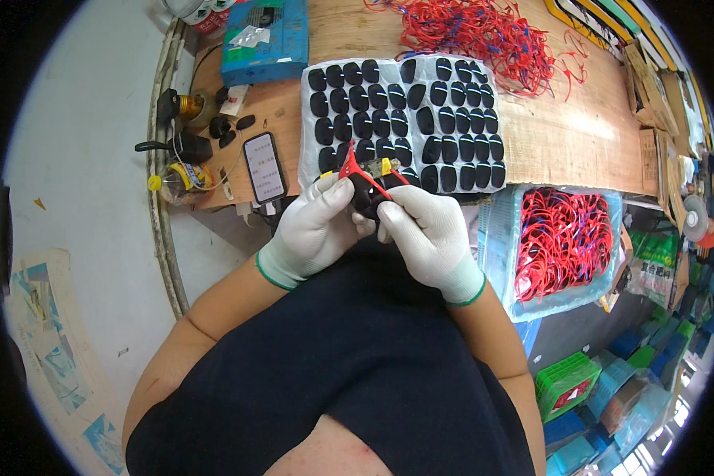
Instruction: The person repeatedly picks up small black components and red wires, attaches the wires to the components, and places the assembled units into a white tray. The person also moves a pile of red wires aside to access the workspace.
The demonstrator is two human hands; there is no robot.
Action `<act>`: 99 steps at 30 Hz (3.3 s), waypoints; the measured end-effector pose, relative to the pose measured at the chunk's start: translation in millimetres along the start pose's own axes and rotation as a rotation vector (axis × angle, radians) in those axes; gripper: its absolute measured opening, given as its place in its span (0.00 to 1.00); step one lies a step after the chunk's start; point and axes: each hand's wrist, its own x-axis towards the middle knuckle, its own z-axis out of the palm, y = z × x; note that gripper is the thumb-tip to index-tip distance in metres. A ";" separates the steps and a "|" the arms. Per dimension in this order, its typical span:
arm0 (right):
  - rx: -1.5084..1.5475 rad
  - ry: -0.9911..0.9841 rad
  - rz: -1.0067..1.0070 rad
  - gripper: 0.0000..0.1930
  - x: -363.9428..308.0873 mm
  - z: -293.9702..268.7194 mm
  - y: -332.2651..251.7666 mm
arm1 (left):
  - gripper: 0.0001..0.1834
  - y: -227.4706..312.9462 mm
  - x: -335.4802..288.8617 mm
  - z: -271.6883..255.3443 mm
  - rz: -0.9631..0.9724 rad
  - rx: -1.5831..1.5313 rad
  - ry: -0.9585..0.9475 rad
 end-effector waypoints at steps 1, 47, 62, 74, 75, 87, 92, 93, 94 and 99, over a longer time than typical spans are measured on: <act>0.008 -0.024 -0.010 0.07 -1.4 -0.9 3.8 | 0.15 2.0 -1.2 0.6 0.007 0.093 -0.008; -0.453 0.310 -0.267 0.05 -26.6 -2.8 -13.0 | 0.11 3.9 5.7 39.5 -0.061 0.819 0.013; 0.302 -0.363 0.188 0.23 -21.4 -106.6 6.6 | 0.07 -4.7 83.6 38.9 0.098 0.756 -0.237; -0.772 0.450 0.267 0.14 66.1 -282.8 278.3 | 0.18 67.1 238.9 32.7 0.150 1.694 0.501; -0.787 0.431 0.247 0.13 72.1 -286.4 297.7 | 0.21 81.0 264.0 30.8 0.198 1.990 0.487; -0.506 0.669 -0.120 0.44 194.8 -403.6 249.9 | 0.89 38.4 448.2 4.9 -0.275 2.084 0.969; -0.440 0.670 0.190 0.60 282.2 -425.9 268.3 | 0.74 43.2 464.6 -37.3 -0.145 2.144 0.952; -0.496 0.698 0.214 0.60 288.6 -421.2 274.4 | 0.70 51.2 468.1 -45.6 -0.126 2.186 0.905; -0.494 0.706 0.233 0.57 290.3 -413.6 267.9 | 0.66 59.6 467.1 -54.0 -0.112 2.223 0.866; -0.482 0.701 0.218 0.52 300.4 -380.9 256.8 | 0.49 124.0 463.3 -84.1 -0.130 2.458 0.615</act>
